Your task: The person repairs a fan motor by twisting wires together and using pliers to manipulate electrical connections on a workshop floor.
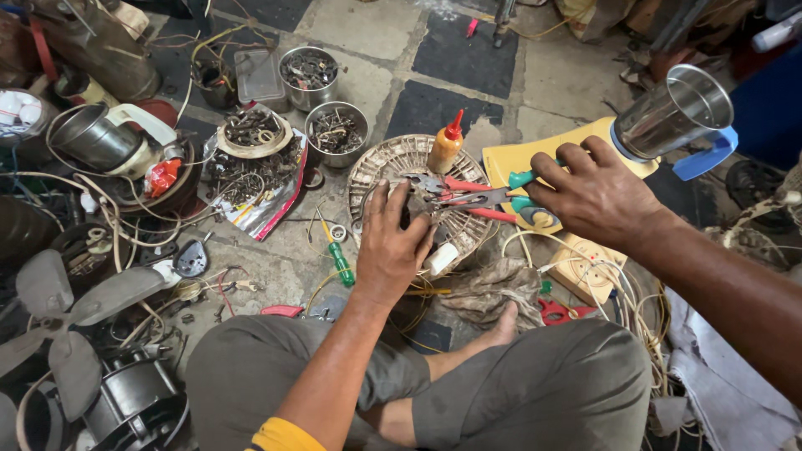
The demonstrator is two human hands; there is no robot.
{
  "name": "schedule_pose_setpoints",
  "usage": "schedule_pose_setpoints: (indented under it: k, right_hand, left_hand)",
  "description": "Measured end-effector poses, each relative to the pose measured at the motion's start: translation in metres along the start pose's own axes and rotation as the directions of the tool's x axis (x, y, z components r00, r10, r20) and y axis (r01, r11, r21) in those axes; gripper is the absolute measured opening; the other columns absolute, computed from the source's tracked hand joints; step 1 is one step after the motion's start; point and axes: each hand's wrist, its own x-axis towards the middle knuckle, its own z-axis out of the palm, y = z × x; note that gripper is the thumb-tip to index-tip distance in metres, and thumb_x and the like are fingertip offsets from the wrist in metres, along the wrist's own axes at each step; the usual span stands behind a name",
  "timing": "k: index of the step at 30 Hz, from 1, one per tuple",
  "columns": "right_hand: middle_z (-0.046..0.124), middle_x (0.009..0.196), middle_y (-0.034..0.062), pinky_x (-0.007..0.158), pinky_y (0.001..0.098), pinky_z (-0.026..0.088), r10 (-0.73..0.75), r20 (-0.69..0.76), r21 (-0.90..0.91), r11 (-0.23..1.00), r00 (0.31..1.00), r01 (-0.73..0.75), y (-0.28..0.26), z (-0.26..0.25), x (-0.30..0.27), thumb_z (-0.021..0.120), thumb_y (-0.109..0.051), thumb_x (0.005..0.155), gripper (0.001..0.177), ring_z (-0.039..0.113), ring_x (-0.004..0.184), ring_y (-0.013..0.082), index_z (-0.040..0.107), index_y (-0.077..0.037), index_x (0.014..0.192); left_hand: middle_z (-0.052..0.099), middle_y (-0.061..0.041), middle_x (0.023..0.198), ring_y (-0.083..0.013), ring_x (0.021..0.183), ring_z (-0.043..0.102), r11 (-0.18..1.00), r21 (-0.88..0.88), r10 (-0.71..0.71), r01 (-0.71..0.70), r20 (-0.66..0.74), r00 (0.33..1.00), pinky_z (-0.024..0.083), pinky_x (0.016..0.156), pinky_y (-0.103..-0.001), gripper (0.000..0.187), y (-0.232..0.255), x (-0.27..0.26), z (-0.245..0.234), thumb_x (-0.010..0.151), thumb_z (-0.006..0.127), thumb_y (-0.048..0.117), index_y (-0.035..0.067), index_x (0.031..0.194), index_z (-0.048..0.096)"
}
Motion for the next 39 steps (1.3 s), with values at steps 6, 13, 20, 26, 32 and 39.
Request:
schedule_pose_setpoints:
  k: [6,13,20,26,32,39]
  right_hand:
    - [0.057,0.116,0.0002,0.082,0.0368,0.046,-0.015,0.009,0.023,1.0,1.0,0.015,0.002,0.001,0.002,0.069,-0.027,0.076,0.038,0.06,0.1,0.0208,0.07,-0.027,0.114]
    - [0.061,0.104,0.0004,0.067,0.0347,0.051,-0.008,-0.008,0.097,0.995,1.0,0.009,-0.004,0.003,-0.002,0.07,-0.024,0.073,0.03,0.063,0.087,0.0199,0.07,-0.023,0.103]
    - [0.063,0.097,0.006,0.063,0.0369,0.053,0.126,-0.027,0.246,0.962,0.992,-0.115,-0.028,0.002,-0.013,0.071,-0.035,0.082,0.026,0.063,0.08,0.0217,0.074,-0.017,0.1]
    - [0.062,0.094,0.0033,0.07,0.0398,0.056,0.283,0.147,0.288,0.905,0.948,-0.315,-0.054,-0.007,-0.02,0.069,-0.02,0.081,0.015,0.065,0.09,0.0235,0.073,-0.02,0.096]
    - [0.064,0.102,0.0065,0.07,0.0421,0.057,0.386,0.183,0.354,0.832,0.904,-0.427,-0.079,-0.018,-0.023,0.07,-0.019,0.077,0.028,0.066,0.092,0.0274,0.075,-0.022,0.105]
    - [0.066,0.114,0.0054,0.081,0.0497,0.053,0.597,0.22,0.459,0.634,0.771,-0.622,-0.12,-0.013,-0.042,0.074,-0.016,0.064,0.045,0.064,0.1,0.0315,0.077,-0.023,0.109]
  left_hand:
    - [0.05,-0.02,0.146,-0.0482,0.142,0.042,1.0,0.02,0.001,-0.001,0.009,1.0,0.039,0.116,-0.059,0.026,-0.001,0.0,-0.002,0.084,0.082,0.019,0.01,0.106,0.07]
    - [0.049,-0.02,0.147,-0.048,0.143,0.041,1.0,0.0,-0.012,0.012,0.001,1.0,0.039,0.117,-0.059,0.025,-0.002,-0.002,0.0,0.085,0.082,0.018,0.011,0.106,0.07]
    - [0.049,-0.022,0.148,-0.0508,0.142,0.041,0.999,-0.04,-0.005,0.005,-0.002,1.0,0.039,0.117,-0.06,0.034,-0.003,-0.003,0.003,0.08,0.084,0.012,0.009,0.109,0.068]
    - [0.049,-0.023,0.148,-0.0523,0.142,0.041,1.0,-0.018,0.007,-0.007,0.007,1.0,0.038,0.117,-0.061,0.033,-0.003,-0.003,0.006,0.08,0.084,0.012,0.009,0.109,0.068]
    - [0.049,-0.024,0.148,-0.0538,0.141,0.041,0.999,-0.021,0.024,-0.024,-0.007,1.0,0.038,0.117,-0.061,0.03,-0.005,-0.003,0.007,0.085,0.082,0.013,0.008,0.111,0.068]
    - [0.048,-0.025,0.145,-0.0547,0.137,0.042,0.998,-0.026,0.049,-0.049,0.026,0.998,0.037,0.114,-0.064,0.034,0.003,0.002,-0.01,0.086,0.08,0.019,0.007,0.115,0.067]
